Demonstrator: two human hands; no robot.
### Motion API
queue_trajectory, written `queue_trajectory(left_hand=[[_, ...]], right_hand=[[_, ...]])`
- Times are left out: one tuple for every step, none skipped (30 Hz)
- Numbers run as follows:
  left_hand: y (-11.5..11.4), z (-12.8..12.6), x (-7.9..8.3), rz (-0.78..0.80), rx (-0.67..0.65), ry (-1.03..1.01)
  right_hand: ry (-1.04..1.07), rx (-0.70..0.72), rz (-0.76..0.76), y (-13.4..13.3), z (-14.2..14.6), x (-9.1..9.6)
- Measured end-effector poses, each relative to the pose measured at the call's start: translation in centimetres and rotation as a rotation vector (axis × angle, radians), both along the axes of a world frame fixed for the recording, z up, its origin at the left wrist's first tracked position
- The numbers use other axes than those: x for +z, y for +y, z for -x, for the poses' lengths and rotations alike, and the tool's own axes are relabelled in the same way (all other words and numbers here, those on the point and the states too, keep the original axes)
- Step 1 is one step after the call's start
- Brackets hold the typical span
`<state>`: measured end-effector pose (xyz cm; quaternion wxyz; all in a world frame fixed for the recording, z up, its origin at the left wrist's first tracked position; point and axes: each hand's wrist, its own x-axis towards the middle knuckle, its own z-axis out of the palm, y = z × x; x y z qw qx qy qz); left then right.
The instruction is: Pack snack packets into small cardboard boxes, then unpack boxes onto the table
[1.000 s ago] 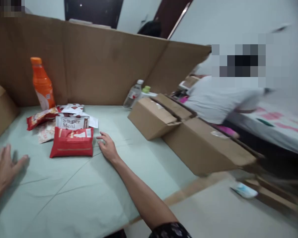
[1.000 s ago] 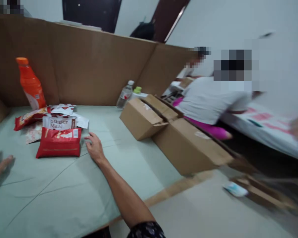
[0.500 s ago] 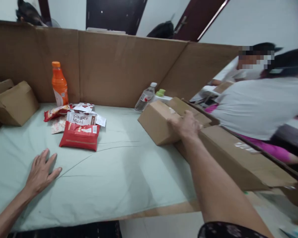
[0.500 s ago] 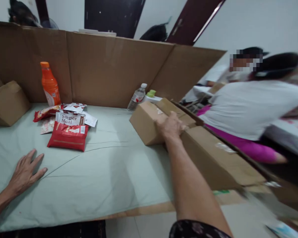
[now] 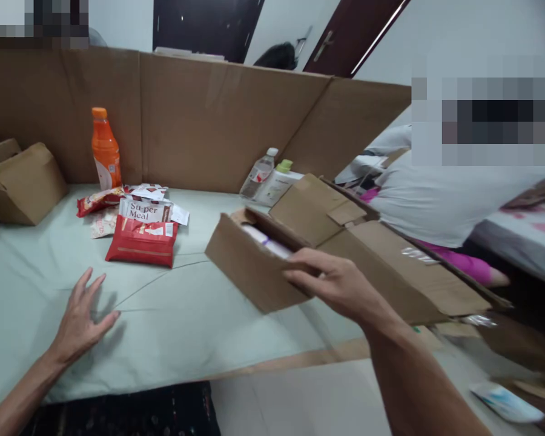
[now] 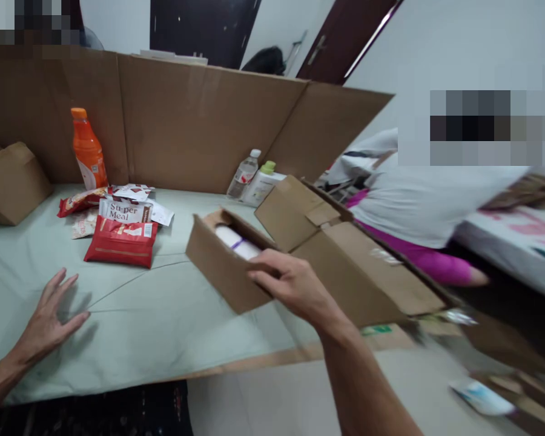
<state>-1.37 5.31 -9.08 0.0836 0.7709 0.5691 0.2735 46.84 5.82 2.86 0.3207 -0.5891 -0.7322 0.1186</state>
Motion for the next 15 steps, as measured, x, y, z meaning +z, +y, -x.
queue_trajectory(left_hand=[[-0.7, -1.0, 0.5, 0.004, -0.073, -0.047], [-1.2, -2.0, 1.1, 0.02, -0.151, -0.091], [-1.7, -3.1, 1.7, 0.05, -0.229, -0.135], [-1.9, -4.0, 2.3, 0.091, -0.307, -0.182], [-2.0, -4.8, 2.7, 0.141, -0.38, -0.233], [-1.9, -5.4, 3.1, 0.199, -0.445, -0.287], [-1.7, -6.0, 3.3, 0.26, -0.499, -0.345], [-1.3, -6.4, 3.4, 0.324, -0.545, -0.402], [-0.9, -6.7, 3.4, 0.387, -0.584, -0.453], [-0.6, -6.9, 3.4, 0.442, -0.615, -0.498], [-0.2, -7.1, 3.3, 0.481, -0.637, -0.537], [0.1, -7.2, 3.3, 0.505, -0.651, -0.564], [0.4, -7.3, 3.2, 0.512, -0.657, -0.58], [0.5, -7.3, 3.2, 0.505, -0.655, -0.588], [0.6, -7.3, 3.1, 0.489, -0.65, -0.59]], right_hand=[[-0.003, 0.119, 0.001, -1.7, 1.2, 0.5], [-0.004, 0.231, 0.005, -3.1, 2.4, 1.1], [-0.005, 0.341, 0.019, -4.3, 3.5, 1.7], [-0.005, 0.451, 0.043, -5.1, 4.5, 2.3], [-0.002, 0.556, 0.079, -5.7, 5.4, 2.8], [0.006, 0.653, 0.129, -6.1, 6.0, 3.3], [0.023, 0.73, 0.189, -6.4, 6.5, 3.7], [0.051, 0.787, 0.252, -6.6, 6.8, 3.9], [0.085, 0.813, 0.307, -6.7, 6.9, 4.1], [0.118, 0.807, 0.353, -6.7, 6.9, 4.3], [0.145, 0.77, 0.374, -6.8, 6.9, 4.3], [0.152, 0.708, 0.375, -6.7, 6.8, 4.4], [0.129, 0.637, 0.364, -6.6, 6.7, 4.3], [0.077, 0.575, 0.338, -6.4, 6.6, 4.3], [0.002, 0.525, 0.304, -6.2, 6.7, 4.2]])
